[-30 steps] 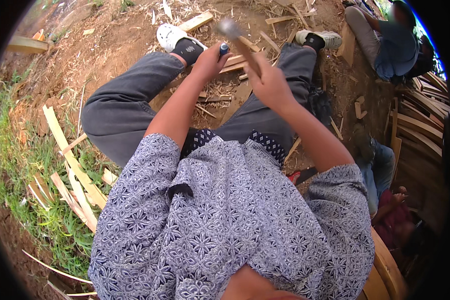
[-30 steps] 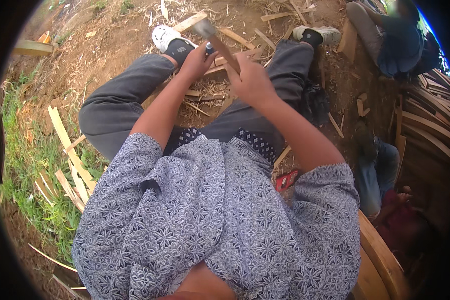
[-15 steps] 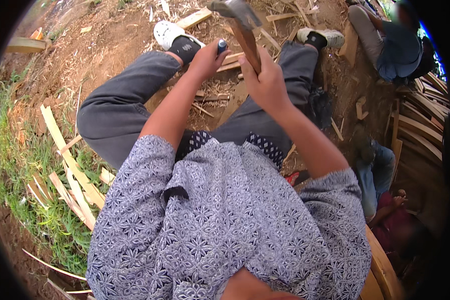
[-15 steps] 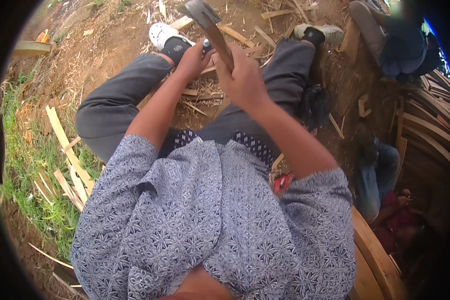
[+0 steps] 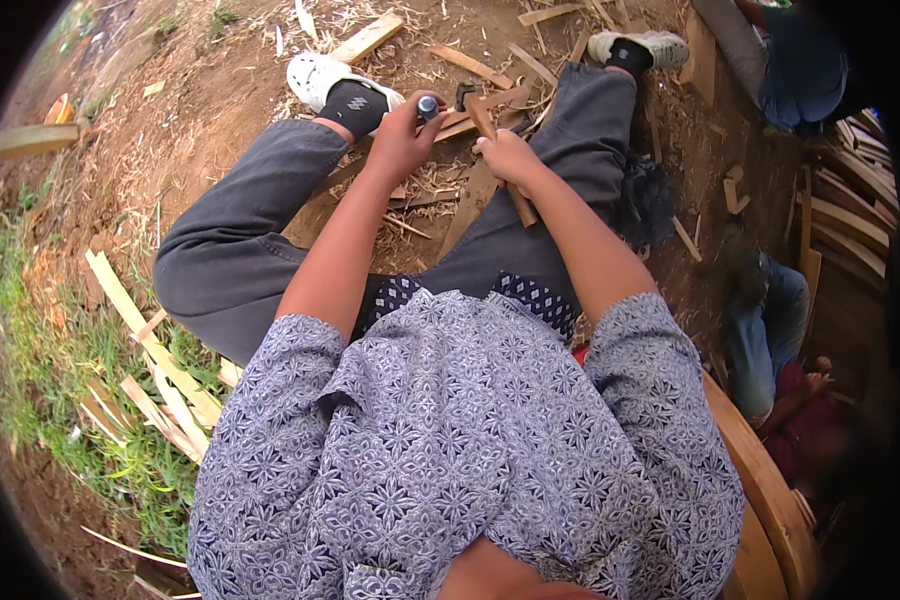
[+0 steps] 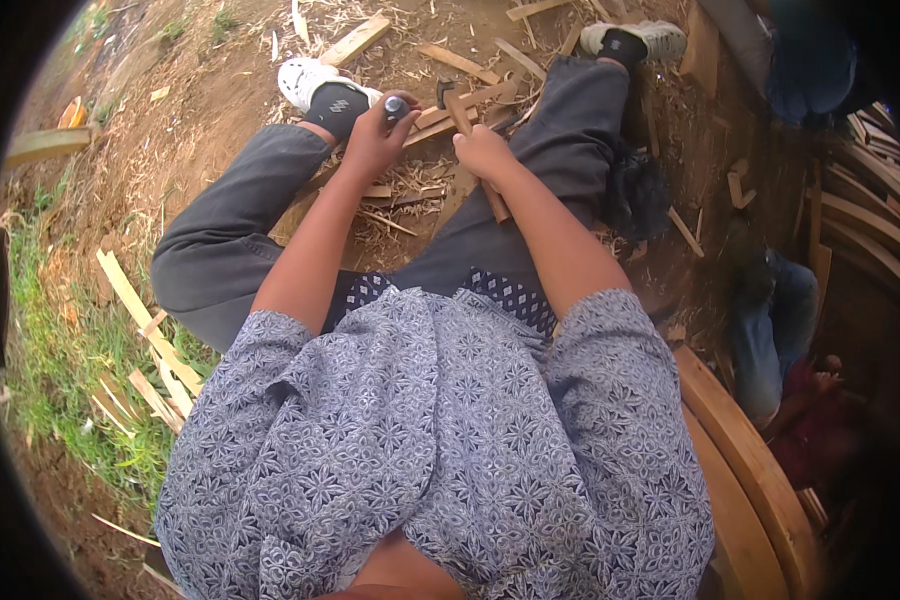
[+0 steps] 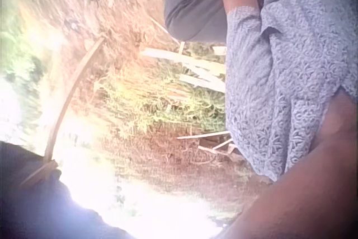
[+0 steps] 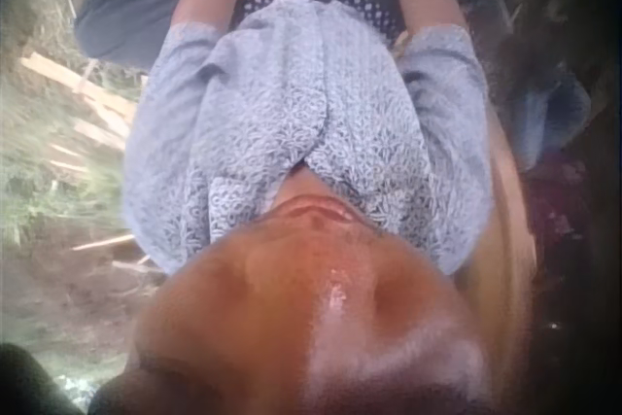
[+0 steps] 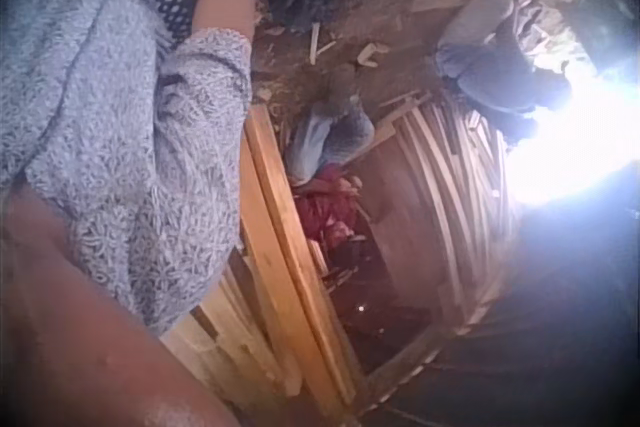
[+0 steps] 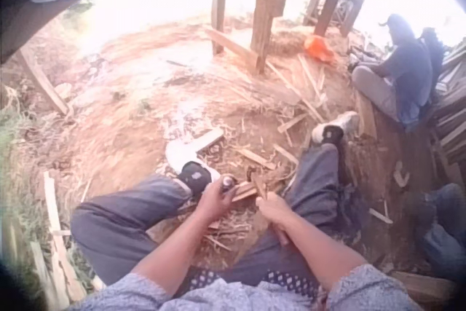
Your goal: The person sits on the ground and uses a chisel and hammer to carve a small piece of wood held between their legs. They repeatedly position the chisel and strike it with the hammer to shape the wood, occasionally adjusting the piece's orientation.
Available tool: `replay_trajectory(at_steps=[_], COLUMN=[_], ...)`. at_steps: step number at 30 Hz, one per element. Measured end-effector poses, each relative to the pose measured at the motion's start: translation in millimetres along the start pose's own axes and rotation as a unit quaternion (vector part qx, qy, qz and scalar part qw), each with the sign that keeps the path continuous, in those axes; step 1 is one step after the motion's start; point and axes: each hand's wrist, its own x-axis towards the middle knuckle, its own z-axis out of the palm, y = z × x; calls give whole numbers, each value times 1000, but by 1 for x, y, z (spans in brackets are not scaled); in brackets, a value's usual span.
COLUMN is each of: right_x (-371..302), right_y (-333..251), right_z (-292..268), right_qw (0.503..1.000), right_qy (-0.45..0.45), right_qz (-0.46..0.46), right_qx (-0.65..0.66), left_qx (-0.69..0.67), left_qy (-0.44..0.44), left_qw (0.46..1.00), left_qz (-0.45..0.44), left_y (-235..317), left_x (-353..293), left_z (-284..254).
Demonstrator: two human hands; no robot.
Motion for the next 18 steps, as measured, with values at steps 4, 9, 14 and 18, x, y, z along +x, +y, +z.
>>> replay_trajectory(at_steps=[4,9,14,18], right_x=[14,13,8,6], right_y=[22,25,24,23], right_z=[19,21,21,14], right_qw=[999,997,994,994], right_qy=[-1,-11,-1,-16], right_qz=[14,22,32,42], right_qx=[48,79,107,101], left_qx=[58,247,241,50], left_qy=[-52,-191,-166,78], left_qw=[995,927,925,994], left_qz=[70,207,240,-53], left_y=[2,5,3,19], left_x=[-16,-56,-55,-16], left_z=[3,27,31,2])
